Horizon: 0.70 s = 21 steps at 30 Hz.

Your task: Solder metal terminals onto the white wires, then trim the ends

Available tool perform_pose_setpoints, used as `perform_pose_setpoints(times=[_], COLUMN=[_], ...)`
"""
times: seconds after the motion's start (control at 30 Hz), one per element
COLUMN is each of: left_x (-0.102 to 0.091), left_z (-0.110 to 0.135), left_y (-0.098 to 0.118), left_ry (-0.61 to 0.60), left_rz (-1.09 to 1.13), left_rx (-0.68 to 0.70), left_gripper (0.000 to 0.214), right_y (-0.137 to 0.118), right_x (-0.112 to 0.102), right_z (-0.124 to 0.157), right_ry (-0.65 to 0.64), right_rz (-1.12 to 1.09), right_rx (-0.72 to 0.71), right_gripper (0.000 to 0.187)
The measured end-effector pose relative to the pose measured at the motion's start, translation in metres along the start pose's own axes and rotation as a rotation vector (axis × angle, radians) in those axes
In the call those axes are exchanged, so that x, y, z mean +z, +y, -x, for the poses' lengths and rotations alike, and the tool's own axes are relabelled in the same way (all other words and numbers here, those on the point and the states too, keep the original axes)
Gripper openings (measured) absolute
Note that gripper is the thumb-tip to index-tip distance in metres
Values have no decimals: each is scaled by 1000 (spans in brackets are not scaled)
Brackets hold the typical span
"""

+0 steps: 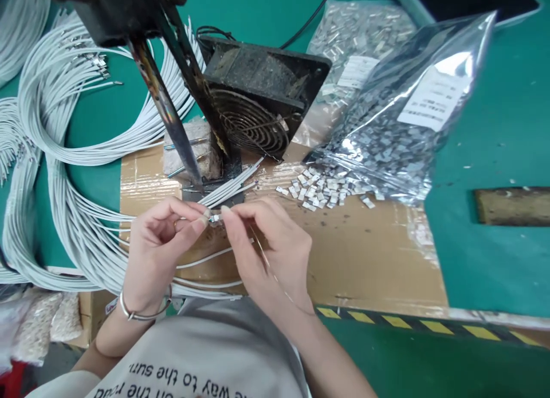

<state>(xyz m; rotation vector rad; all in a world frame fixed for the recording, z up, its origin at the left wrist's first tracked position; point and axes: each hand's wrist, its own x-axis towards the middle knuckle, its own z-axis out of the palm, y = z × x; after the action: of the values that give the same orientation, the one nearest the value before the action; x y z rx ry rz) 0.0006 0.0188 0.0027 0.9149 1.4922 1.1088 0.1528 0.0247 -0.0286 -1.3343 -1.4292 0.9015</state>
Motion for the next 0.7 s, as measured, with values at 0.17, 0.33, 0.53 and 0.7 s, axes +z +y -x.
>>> perform_pose_setpoints(times=[0.17,0.33,0.53,0.7], left_x=[-3,-6,-9,-28], left_z=[9,16,25,40], left_y=[-5,-5,-10,-35], left_ry=[-41,-61,-71,-86], left_rz=[3,-9,-117,-528], left_rx=[-16,-16,38,405], left_gripper=[9,9,6,7], right_y=[-4,-6,-2,45], right_x=[0,2,-7,-69], right_z=[3,7,15,1], right_ry=[-16,-7,-1,399], right_rz=[-104,-139,-247,-382], right_rx=[9,12,116,216], right_gripper=[16,17,18,64])
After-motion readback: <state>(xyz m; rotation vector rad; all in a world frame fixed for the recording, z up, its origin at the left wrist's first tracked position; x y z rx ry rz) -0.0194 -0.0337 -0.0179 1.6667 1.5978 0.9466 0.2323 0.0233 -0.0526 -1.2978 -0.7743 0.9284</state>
